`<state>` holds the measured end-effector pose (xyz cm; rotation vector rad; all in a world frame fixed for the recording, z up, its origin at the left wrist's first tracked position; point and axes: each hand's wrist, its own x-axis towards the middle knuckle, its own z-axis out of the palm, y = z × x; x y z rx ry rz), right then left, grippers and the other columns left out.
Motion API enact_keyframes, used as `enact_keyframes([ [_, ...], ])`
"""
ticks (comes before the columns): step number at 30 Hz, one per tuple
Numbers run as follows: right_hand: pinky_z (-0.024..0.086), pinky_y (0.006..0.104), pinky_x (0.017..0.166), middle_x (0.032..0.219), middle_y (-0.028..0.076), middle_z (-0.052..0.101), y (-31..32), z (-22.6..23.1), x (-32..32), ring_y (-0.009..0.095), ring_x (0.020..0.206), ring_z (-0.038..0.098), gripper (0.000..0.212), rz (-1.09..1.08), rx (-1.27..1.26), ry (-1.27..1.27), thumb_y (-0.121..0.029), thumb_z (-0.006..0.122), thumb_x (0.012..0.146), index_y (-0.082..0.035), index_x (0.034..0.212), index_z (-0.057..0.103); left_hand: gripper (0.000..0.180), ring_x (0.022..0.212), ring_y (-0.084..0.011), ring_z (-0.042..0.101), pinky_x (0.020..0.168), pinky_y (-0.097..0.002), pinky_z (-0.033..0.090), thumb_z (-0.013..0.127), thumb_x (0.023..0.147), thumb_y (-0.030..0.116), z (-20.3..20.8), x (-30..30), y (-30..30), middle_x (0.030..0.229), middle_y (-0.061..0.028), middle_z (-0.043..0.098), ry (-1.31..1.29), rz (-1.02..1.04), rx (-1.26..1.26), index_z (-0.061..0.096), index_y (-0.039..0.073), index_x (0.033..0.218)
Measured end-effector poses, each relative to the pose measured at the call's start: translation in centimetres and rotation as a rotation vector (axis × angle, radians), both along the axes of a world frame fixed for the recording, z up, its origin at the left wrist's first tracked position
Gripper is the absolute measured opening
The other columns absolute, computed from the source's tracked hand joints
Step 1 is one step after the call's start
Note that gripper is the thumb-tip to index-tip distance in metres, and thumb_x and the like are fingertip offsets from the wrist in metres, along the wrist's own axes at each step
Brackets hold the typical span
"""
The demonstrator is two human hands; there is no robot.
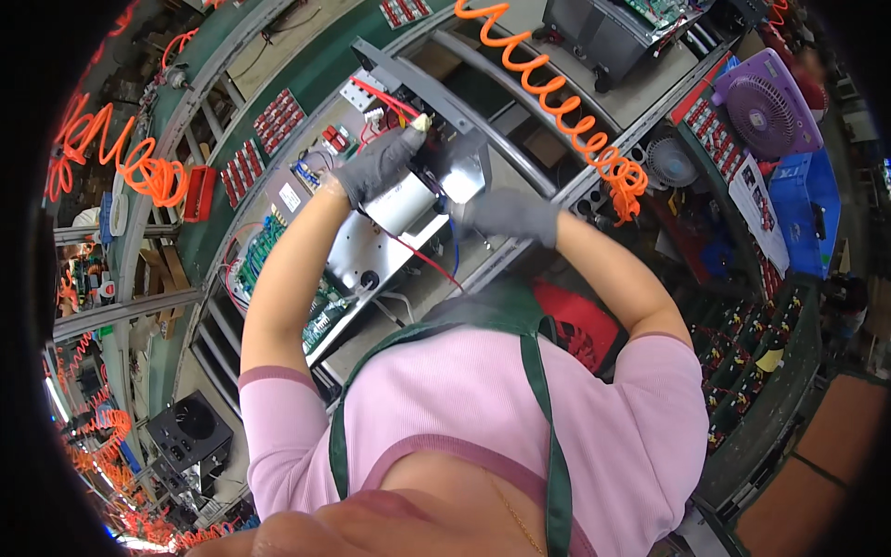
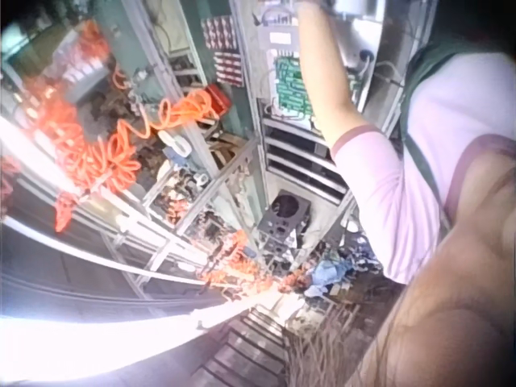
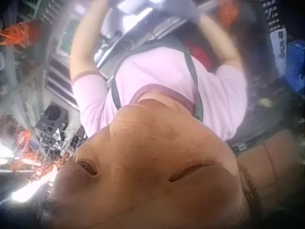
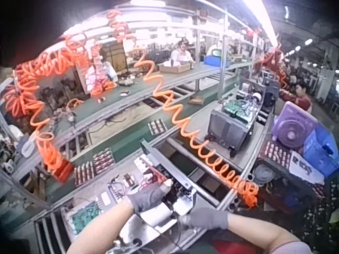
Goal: Assembling electronic components into a chassis, including wiring a PCB and large capacitors.
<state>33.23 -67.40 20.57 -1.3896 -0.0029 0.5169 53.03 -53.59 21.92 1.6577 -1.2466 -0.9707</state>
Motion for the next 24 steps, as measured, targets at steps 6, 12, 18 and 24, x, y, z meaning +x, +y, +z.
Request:
enact_keyframes([
  [6, 0.050, 0.0294, 0.079, 0.095, 0.009, 0.068, 0.8, -0.7, -0.3, 0.019, 0.085, 0.065, 0.060, -0.072, -0.164, 0.030, -0.050, 0.035, 0.098, -0.001, 0.101, 0.068, 0.076, 0.083, -0.0248, 0.062, 0.083, -0.0354, 0.047, 0.027, 0.096, 0.062, -0.3, -0.1, -0.1, 0.089, -0.0148, 0.068, 0.046, 0.019, 0.004, 0.065, -0.004, 0.096],
  [12, 0.049, 0.0361, 0.088, 0.091, 0.017, 0.068, 1.3, -0.4, 0.1, 0.026, 0.089, 0.066, 0.063, -0.101, -0.451, 0.076, -0.051, 0.036, 0.097, 0.003, 0.095, 0.068, 0.077, 0.086, -0.0238, 0.062, 0.086, -0.0352, 0.046, 0.028, 0.095, 0.063, -0.2, 0.3, -0.4, 0.092, -0.0156, 0.067, 0.027, 0.031, 0.121, 0.064, -0.004, 0.101],
  [18, 0.051, 0.0361, 0.082, 0.095, 0.017, 0.068, 0.9, -1.0, 0.0, 0.025, 0.087, 0.066, 0.060, -0.083, -0.440, 0.027, -0.050, 0.038, 0.095, 0.002, 0.106, 0.065, 0.077, 0.085, -0.0246, 0.063, 0.086, -0.0355, 0.047, 0.028, 0.095, 0.063, -0.1, 0.3, -0.4, 0.092, -0.0153, 0.068, 0.080, 0.000, 0.111, 0.063, -0.004, 0.105],
  [24, 0.051, 0.0310, 0.081, 0.095, 0.017, 0.069, 1.4, 0.9, 0.7, 0.023, 0.086, 0.067, 0.056, -0.022, -0.557, 0.136, -0.046, 0.042, 0.095, 0.004, 0.092, 0.068, 0.078, 0.083, -0.0215, 0.063, 0.083, -0.0343, 0.048, 0.028, 0.094, 0.065, -0.2, -0.1, -0.4, 0.088, -0.0143, 0.067, 0.112, 0.017, 0.046, 0.064, -0.004, 0.098],
])
